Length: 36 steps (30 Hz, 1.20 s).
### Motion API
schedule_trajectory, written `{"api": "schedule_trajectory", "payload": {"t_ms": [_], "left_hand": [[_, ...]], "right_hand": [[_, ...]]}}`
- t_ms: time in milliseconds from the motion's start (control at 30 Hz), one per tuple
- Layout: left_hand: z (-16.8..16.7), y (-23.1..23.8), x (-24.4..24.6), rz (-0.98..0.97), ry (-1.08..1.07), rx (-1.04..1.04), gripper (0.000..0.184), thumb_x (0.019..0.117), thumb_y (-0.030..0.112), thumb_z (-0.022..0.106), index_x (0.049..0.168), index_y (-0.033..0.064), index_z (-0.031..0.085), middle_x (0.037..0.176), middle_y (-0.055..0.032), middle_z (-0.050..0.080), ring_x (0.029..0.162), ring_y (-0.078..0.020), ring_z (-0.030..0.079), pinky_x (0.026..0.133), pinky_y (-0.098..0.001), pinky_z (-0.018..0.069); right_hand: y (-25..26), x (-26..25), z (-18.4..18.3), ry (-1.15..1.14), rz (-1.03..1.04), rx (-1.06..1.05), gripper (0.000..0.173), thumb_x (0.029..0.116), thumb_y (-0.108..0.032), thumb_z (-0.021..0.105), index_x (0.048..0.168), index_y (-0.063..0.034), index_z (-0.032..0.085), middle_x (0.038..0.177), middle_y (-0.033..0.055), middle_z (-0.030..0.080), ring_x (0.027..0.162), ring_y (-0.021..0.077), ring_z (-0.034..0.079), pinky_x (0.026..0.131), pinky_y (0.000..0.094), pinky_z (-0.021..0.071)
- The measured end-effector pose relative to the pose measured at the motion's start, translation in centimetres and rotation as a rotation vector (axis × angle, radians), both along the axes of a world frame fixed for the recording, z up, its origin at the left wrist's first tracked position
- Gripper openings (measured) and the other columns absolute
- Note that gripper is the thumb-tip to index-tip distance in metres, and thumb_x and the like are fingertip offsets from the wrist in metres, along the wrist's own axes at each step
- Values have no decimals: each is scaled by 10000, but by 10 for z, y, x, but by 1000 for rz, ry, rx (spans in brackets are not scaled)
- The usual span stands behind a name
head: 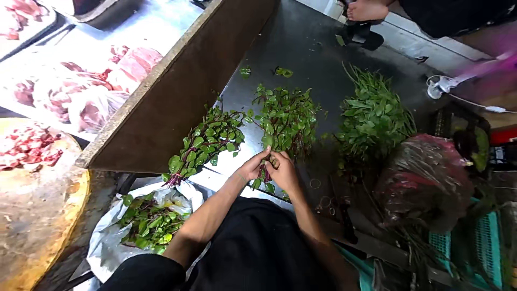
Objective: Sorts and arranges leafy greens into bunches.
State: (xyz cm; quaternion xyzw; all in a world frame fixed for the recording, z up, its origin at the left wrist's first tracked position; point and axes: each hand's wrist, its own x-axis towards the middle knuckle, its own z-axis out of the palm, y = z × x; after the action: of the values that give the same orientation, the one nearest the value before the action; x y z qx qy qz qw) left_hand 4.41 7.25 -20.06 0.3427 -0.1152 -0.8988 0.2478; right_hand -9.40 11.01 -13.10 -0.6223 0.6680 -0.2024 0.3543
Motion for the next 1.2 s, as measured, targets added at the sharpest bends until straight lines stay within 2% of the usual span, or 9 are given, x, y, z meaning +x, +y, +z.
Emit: {"api": "schedule_trajectory", "payload": {"t_ms": [100, 200, 400, 633, 800, 867, 933, 1067, 1200], "left_hand": [[-5, 6, 9, 30, 9, 0, 371, 1061, 410, 509, 1242, 100, 603, 1022, -94, 716, 902, -191, 718, 795, -373, 620], [2, 3, 15, 48, -20, -11, 291, 1064, 315, 524, 1260, 103, 564, 945, -105, 695, 782, -197, 700, 737, -366, 620], [24, -8, 31, 29, -87, -134, 247, 1050, 236, 559, 1264, 111, 554, 931, -98, 706, 766, -192, 709, 729, -364, 623], [46, -11, 47, 27, -74, -232, 187, 1042, 190, 540, 1204, 105, 579, 903, -76, 722, 756, -162, 712, 721, -330, 622], [44, -13, 37, -17, -113, -272, 206, 1040, 181, 547, 1220, 84, 576, 905, -77, 716, 762, -158, 705, 730, -325, 618], [47, -14, 30, -54, -115, -280, 217, 1034, 145, 550, 1241, 79, 558, 908, -82, 715, 758, -162, 704, 733, -327, 616], [50, -15, 26, -78, -115, -274, 236, 1035, 116, 541, 1268, 76, 537, 926, -85, 718, 765, -164, 708, 732, -321, 619], [50, -12, 23, -80, -143, -276, 211, 1031, 123, 538, 1235, 74, 553, 897, -74, 726, 746, -157, 711, 717, -314, 621], [57, -11, 24, -55, -187, -263, 221, 1037, 122, 524, 1253, 77, 543, 890, -74, 716, 728, -154, 701, 695, -313, 614]], "right_hand": [[1, -9, 3, -138, -56, 66, 287, 952, -208, 687, 1187, -53, 741, 1215, 165, 619, 850, 166, 660, 765, 303, 592], [-13, -37, -6, -233, -211, 44, 201, 975, -153, 645, 1086, -15, 740, 1025, 145, 725, 817, 197, 701, 763, 387, 602], [-33, -66, -46, -34, -303, 226, 436, 960, -436, 706, 1003, -3, 716, 917, 149, 707, 838, 257, 676, 829, 497, 558], [-13, -59, -34, -668, -536, 88, 251, 1001, -173, 675, 1098, 58, 680, 751, 68, 649, 523, 76, 533, 480, 223, 473], [-4, -75, -4, -584, -589, -28, 263, 972, -85, 685, 1188, 64, 657, 826, 113, 691, 574, 123, 598, 524, 261, 525], [-4, -87, 8, -318, -476, 101, 404, 984, -183, 687, 1320, 26, 609, 1115, 173, 707, 902, 218, 707, 797, 372, 598], [-2, -95, 42, -280, -374, 34, 456, 980, -208, 690, 1363, 20, 592, 1315, 211, 641, 1140, 291, 665, 977, 452, 556], [13, -98, 181, -614, 5, -669, 362, 961, -207, 680, 1288, -61, 625, 1215, 112, 695, 1026, 243, 700, 893, 416, 609], [55, -80, 305, -563, 212, -857, 100, 898, -165, 666, 812, -133, 626, 706, -103, 634, 631, -40, 605, 574, 103, 500]]}}
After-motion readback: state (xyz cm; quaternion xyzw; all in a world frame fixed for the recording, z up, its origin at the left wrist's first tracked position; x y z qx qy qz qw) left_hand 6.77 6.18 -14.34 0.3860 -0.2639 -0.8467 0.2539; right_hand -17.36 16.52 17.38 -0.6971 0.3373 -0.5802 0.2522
